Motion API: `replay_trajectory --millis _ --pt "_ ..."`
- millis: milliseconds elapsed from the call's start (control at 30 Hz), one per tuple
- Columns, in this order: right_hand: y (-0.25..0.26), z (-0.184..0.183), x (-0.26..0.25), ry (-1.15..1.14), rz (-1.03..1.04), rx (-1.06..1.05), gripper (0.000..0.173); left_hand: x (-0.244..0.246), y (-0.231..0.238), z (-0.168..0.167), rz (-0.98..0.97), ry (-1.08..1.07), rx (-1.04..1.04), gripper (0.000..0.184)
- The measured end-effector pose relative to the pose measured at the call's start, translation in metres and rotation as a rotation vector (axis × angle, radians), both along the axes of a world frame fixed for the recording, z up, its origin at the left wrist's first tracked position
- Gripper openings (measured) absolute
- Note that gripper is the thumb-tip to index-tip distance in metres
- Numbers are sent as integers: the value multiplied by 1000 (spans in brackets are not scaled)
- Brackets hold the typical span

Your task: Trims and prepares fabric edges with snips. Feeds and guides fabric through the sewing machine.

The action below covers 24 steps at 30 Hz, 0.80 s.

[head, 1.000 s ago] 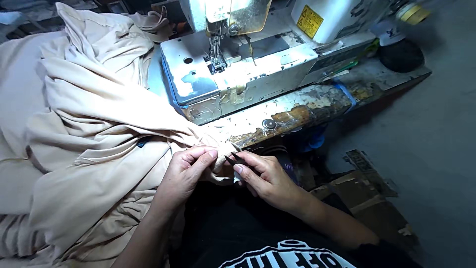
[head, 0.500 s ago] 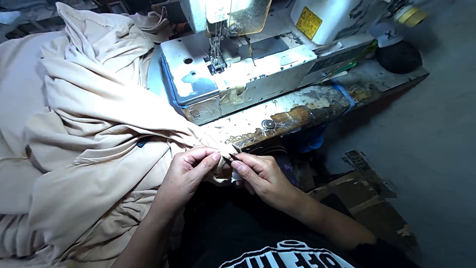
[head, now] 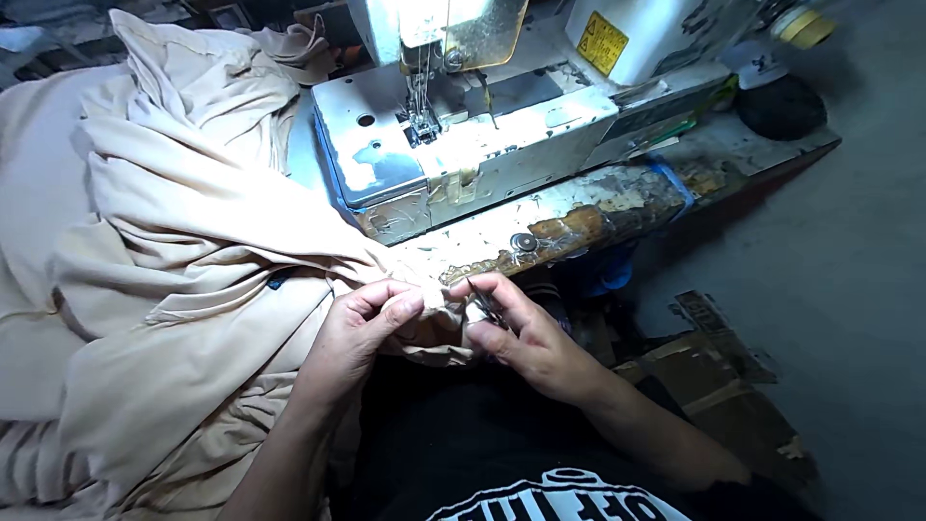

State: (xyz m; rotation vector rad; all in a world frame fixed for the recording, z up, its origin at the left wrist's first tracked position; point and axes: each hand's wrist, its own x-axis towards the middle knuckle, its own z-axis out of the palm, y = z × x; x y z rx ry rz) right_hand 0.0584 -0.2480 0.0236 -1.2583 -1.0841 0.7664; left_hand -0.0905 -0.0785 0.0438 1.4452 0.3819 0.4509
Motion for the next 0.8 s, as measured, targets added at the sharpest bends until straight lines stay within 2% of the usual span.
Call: replay_trajectory --millis 67,100,800 --pt "-4 0 -2 -187 -83 34 30 2 -2 0 20 -5 -44 12" --pt "-4 1 -5 -212 -108 57 28 2 -2 0 17 -2 -62 14" --pt "7 0 -13 -205 -93 19 25 1 -8 4 32 -9 -24 15"
